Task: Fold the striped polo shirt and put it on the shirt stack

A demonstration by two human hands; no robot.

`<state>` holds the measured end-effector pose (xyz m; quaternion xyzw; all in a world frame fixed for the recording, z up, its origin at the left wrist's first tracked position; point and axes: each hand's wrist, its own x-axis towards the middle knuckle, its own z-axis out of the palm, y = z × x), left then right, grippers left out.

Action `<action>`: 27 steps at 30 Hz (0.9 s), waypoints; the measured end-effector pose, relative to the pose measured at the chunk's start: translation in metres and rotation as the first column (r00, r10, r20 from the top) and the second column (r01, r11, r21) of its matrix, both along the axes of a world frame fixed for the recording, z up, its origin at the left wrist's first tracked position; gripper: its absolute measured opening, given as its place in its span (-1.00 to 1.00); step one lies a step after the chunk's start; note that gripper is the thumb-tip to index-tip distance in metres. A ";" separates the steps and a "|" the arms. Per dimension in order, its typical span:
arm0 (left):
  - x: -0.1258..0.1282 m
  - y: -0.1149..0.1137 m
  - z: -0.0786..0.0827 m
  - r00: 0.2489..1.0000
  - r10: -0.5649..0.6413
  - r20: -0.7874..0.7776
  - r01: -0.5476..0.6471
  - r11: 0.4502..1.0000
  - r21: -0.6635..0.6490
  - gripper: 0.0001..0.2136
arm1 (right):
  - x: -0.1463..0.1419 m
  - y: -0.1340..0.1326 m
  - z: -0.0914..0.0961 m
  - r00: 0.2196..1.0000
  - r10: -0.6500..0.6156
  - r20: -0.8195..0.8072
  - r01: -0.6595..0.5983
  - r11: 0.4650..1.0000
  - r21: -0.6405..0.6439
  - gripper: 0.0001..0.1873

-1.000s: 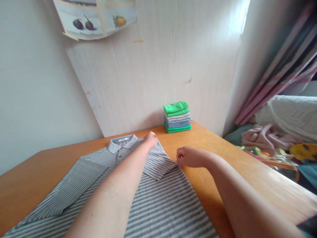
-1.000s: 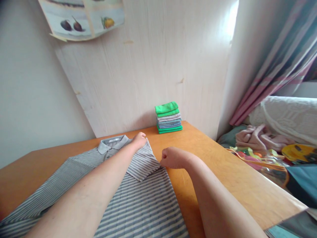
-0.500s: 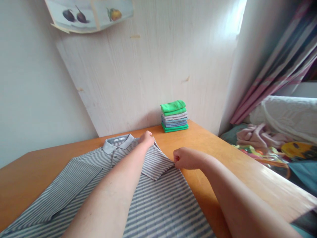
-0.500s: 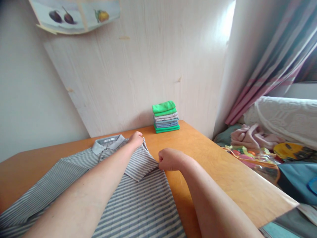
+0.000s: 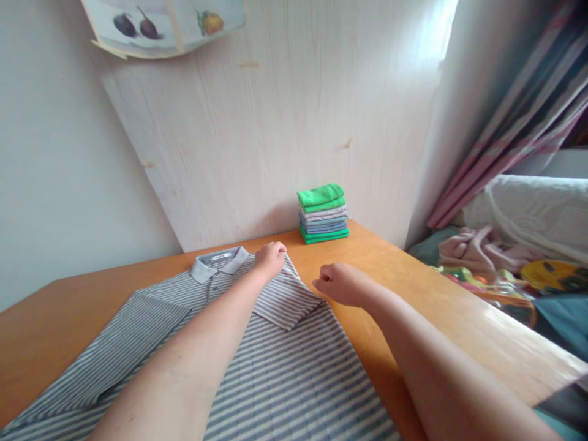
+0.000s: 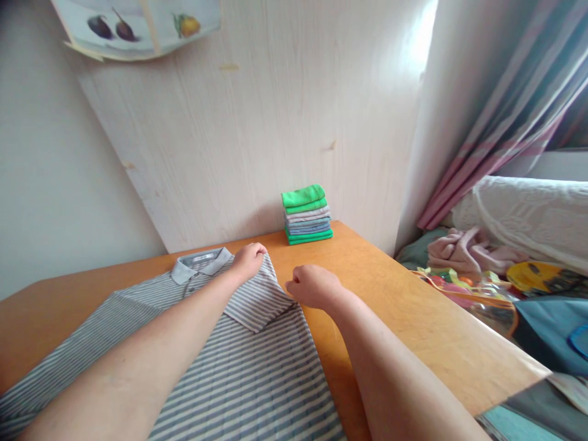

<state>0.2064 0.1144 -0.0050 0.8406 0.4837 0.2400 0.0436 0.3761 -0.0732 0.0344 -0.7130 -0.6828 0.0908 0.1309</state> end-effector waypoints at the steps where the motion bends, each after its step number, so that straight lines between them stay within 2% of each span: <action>1: -0.001 -0.003 -0.001 0.999 -0.034 -0.022 0.034 0.999 0.006 -0.76 | -0.001 0.000 0.000 1.000 -0.012 0.014 0.012 1.000 -0.001 -0.61; 4: -0.002 -0.008 -0.006 0.990 -0.107 -0.087 0.109 0.994 0.013 -0.75 | -0.004 -0.001 0.000 0.999 -0.025 0.048 0.026 0.999 -0.021 -0.53; 7: -0.002 -0.011 -0.010 0.980 -0.145 -0.139 0.148 0.989 0.011 -0.75 | -0.005 -0.001 -0.002 0.998 -0.014 0.067 0.018 0.998 -0.057 -0.54; 11: 0.000 -0.014 -0.014 0.974 -0.137 -0.178 0.142 0.990 0.013 -0.72 | -0.006 -0.003 -0.002 0.996 0.020 0.085 -0.011 0.994 -0.106 -0.62; 13: 0.001 -0.014 -0.014 0.974 -0.121 -0.192 0.126 0.992 0.012 -0.69 | -0.007 -0.003 -0.002 0.996 0.023 0.091 -0.013 0.994 -0.110 -0.60; 17: 0.003 -0.012 -0.013 0.969 -0.109 -0.221 0.109 0.994 -0.013 -0.67 | -0.009 -0.002 -0.004 0.995 0.010 0.100 0.000 0.996 -0.093 -0.49; 23: 0.000 -0.007 -0.008 0.941 -0.189 -0.281 0.171 0.981 -0.088 -0.67 | -0.013 -0.002 -0.007 0.995 0.041 0.089 -0.033 0.996 -0.087 -0.51; 27: -0.004 -0.006 -0.003 0.912 -0.260 -0.316 0.226 0.964 -0.141 -0.67 | -0.014 0.000 -0.009 0.992 0.051 0.115 -0.042 0.996 -0.079 -0.65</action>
